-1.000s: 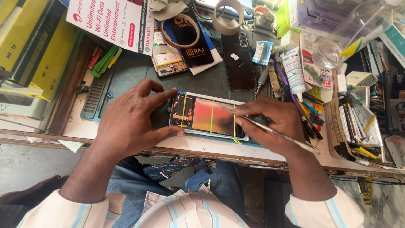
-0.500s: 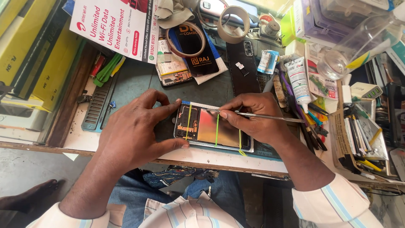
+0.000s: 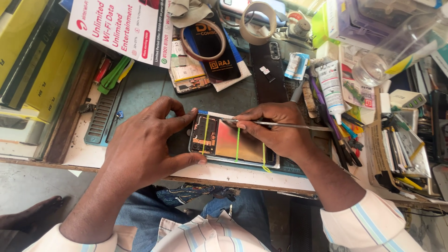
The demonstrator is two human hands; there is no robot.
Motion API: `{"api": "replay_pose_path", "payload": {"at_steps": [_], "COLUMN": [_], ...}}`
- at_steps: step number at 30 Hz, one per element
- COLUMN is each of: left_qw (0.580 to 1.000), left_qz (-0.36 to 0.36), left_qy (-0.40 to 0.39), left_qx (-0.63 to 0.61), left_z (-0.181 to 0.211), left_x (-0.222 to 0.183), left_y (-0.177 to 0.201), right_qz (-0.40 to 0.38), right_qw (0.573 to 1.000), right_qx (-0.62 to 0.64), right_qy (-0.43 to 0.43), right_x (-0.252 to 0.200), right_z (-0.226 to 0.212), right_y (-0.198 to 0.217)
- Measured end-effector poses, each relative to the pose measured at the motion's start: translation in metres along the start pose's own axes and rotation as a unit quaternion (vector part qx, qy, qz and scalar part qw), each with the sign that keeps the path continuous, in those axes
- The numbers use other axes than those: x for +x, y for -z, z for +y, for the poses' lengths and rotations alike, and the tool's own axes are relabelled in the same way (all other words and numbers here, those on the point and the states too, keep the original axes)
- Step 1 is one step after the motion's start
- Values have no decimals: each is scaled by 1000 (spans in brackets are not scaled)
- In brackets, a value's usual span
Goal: The person uses a screwdriver to remove screws from a smartphone, then uses a metal prying tool to separate the screen from the frame. They clean the device with a cloth and apply adhesive to the back cover.
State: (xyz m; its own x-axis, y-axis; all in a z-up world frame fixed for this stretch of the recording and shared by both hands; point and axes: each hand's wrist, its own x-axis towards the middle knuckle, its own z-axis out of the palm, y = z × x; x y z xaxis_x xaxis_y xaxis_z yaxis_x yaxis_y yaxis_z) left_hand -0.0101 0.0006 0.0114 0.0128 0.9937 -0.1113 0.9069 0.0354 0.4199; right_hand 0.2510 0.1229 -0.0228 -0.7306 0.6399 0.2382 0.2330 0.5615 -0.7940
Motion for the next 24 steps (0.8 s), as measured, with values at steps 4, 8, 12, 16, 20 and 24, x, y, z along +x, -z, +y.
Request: {"api": "replay_pose_path", "payload": {"at_steps": [4, 8, 12, 16, 20, 24], "left_qw": [1000, 1000, 1000, 1000, 999, 999], "left_qz": [11, 18, 4, 9, -8, -3], "left_qy": [5, 4, 7, 1, 15, 16], "left_qx": [0, -2, 11, 23, 29, 28], "left_z": [3, 2, 2, 2, 4, 6], "left_x": [-1, -4, -1, 1, 1, -1], "left_y": [0, 1, 0, -2, -1, 0], "right_qz": [6, 12, 9, 3, 9, 13], "right_qw": [1000, 1000, 1000, 1000, 1000, 1000], "right_qx": [-1, -5, 3, 9, -3, -5], "right_qy": [10, -8, -4, -4, 15, 29], "right_x": [-2, -1, -1, 1, 3, 0], "right_z": [-3, -5, -5, -5, -3, 0], "right_y": [1, 0, -1, -2, -2, -4]}}
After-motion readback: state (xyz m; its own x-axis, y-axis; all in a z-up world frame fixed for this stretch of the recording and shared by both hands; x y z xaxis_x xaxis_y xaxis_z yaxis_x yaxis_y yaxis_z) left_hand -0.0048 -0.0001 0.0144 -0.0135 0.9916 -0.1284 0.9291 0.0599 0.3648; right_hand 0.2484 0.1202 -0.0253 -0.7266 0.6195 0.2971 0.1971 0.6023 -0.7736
